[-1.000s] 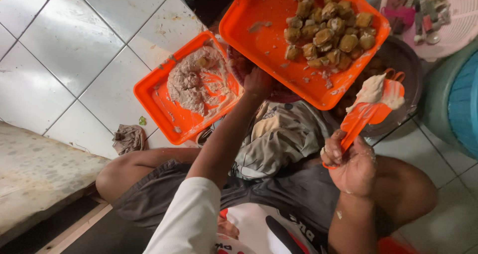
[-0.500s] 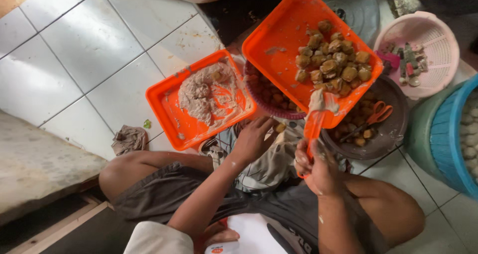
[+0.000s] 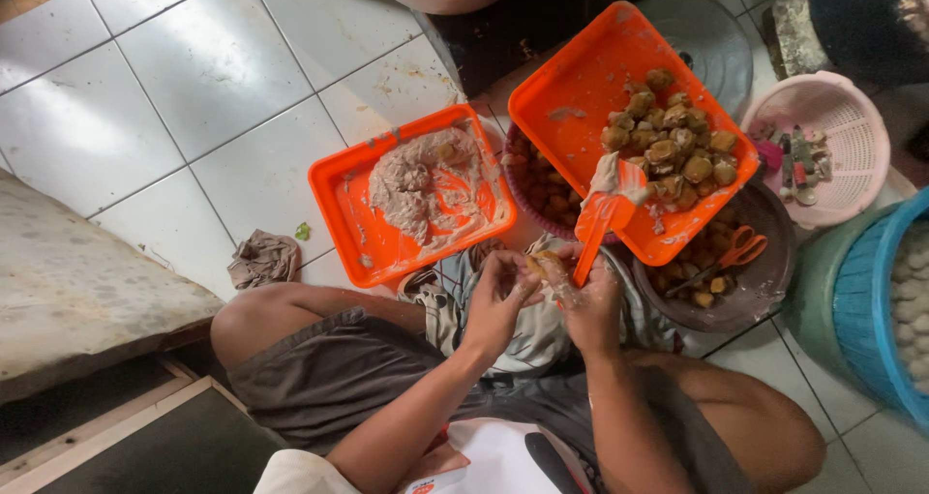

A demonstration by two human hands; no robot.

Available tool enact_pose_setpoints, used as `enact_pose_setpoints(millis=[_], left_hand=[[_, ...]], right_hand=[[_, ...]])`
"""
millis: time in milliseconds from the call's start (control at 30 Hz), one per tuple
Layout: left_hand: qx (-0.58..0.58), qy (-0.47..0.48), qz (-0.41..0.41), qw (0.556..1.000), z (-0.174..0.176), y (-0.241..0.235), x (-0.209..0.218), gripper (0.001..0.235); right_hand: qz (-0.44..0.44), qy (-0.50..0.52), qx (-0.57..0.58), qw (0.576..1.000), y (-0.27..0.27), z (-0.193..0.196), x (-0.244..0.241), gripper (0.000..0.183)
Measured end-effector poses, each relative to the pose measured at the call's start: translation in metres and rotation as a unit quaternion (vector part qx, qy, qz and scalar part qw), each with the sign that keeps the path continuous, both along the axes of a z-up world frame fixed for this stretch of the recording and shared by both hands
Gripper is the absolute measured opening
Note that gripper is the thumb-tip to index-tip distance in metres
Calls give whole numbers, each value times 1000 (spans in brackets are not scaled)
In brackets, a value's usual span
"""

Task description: The person scoops a paste-like mixture from an orange tray and spreads it onto small round food items using a plastic spatula. The coated items are placed into a second orange tray. The person repeats this process continuously.

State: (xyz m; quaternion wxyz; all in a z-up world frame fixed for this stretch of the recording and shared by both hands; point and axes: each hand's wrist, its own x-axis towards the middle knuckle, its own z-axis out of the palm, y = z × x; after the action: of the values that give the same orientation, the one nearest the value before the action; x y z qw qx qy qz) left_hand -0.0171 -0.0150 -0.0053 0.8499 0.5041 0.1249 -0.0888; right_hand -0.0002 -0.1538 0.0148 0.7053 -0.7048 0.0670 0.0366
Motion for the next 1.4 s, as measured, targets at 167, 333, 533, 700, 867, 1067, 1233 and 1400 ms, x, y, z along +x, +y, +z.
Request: enact_pose_setpoints(millis=[167, 333, 533, 700, 867, 1067, 1233, 1400], left_hand=[[-34, 64, -31, 997, -10, -3, 9, 22], [-9, 5, -73, 997, -5, 7, 13, 22], [-35, 102, -111, 988, 2, 19, 14, 27], [-51, 71, -11, 996, 2, 18, 38, 28], [18, 43, 72, 996, 10, 18, 53, 29], [-50, -68, -21, 996, 33, 12, 32, 38], [-198, 3, -28, 980, 32, 26, 37, 45], [-123, 8, -20, 992, 17, 30, 42, 49]], right_hand=[[-24, 3, 52, 998, 7, -9, -8, 19], [-54, 34, 169, 983, -1, -12, 1, 14], [-4, 53, 109, 993, -6, -8, 2, 16], [23, 77, -6, 997, -7, 6, -2, 27], [53, 99, -46, 993, -3, 23, -12, 50], [86, -125, -291, 944, -4, 33, -5, 37], [115, -181, -402, 890, -31, 48, -1, 32], [37, 9, -299, 954, -38, 57, -9, 26]])
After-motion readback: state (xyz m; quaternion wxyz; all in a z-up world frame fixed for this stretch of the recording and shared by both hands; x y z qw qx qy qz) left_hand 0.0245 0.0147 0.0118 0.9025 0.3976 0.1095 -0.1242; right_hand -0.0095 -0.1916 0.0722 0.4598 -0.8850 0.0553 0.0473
